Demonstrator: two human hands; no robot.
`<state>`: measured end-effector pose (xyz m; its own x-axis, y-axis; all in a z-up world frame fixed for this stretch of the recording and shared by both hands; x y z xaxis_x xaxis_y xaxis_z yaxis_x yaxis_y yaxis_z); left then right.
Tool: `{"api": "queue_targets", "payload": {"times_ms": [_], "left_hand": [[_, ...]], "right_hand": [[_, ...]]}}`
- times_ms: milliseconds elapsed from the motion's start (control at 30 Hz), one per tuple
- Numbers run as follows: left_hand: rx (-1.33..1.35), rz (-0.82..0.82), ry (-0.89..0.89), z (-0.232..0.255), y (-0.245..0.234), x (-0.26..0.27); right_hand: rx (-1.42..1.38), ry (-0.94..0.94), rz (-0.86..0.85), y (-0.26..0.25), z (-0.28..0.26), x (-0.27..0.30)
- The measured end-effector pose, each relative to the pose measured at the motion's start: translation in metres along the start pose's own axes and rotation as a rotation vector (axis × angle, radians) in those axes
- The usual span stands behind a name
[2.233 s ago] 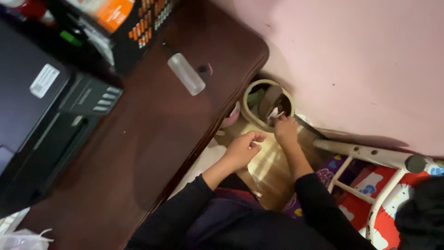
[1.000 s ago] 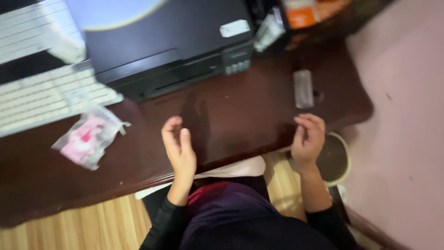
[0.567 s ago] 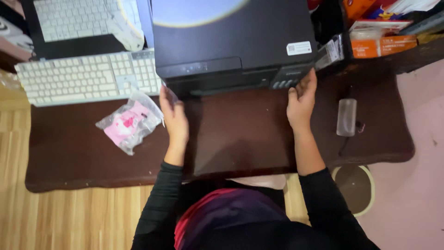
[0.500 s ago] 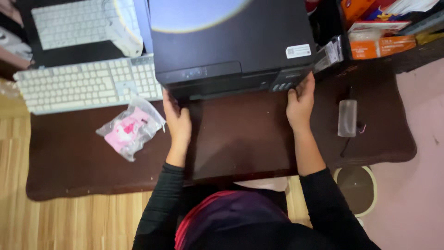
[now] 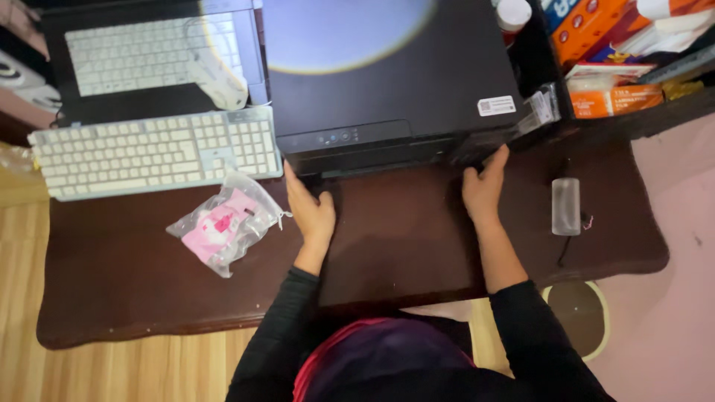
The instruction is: The person cleans a printer by first opening the top cover and wiping the internal rollers with a small white cloth. They then close the cover, open the front output tray, and wipe the exterior top surface of the printer with a cloth and a spray bottle.
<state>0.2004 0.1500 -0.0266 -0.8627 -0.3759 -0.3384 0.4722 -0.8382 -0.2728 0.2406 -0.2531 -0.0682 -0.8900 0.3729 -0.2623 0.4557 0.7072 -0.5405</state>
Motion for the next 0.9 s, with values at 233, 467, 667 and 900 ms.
{"api": "queue_targets", "payload": {"times_ms": [233,467,667,900], "left_hand": [[0.026,0.019,0.032,0.004,-0.002,0.005],[0.133,0.054,0.004,0.009,-0.007,0.036],[0.176,0.051,-0.060,0.011,-0.020,0.067],[0.212,0.059,-0.107,0.011,-0.034,0.109]], "right_hand": [[-0.169,-0.139,-0.010,-0.009,-0.019,0.005],[-0.126,-0.053,-0.022,-0.024,-0.016,0.027],[-0.181,-0.041,-0.019,-0.045,-0.023,0.061],[-0.115,-0.023,0.005,-0.069,-0.026,0.097]]}}
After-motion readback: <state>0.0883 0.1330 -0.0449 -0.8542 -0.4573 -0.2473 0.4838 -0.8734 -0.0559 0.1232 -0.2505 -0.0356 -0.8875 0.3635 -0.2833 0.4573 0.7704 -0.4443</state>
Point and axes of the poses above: each hand's wrist, its own x-axis away from the middle knuckle, its own y-axis out of the palm, z = x × y, the point moved 9 cm from there along -x, towards the middle knuckle, and after that the axes turned 7 degrees about x, right-handed, at the moved point
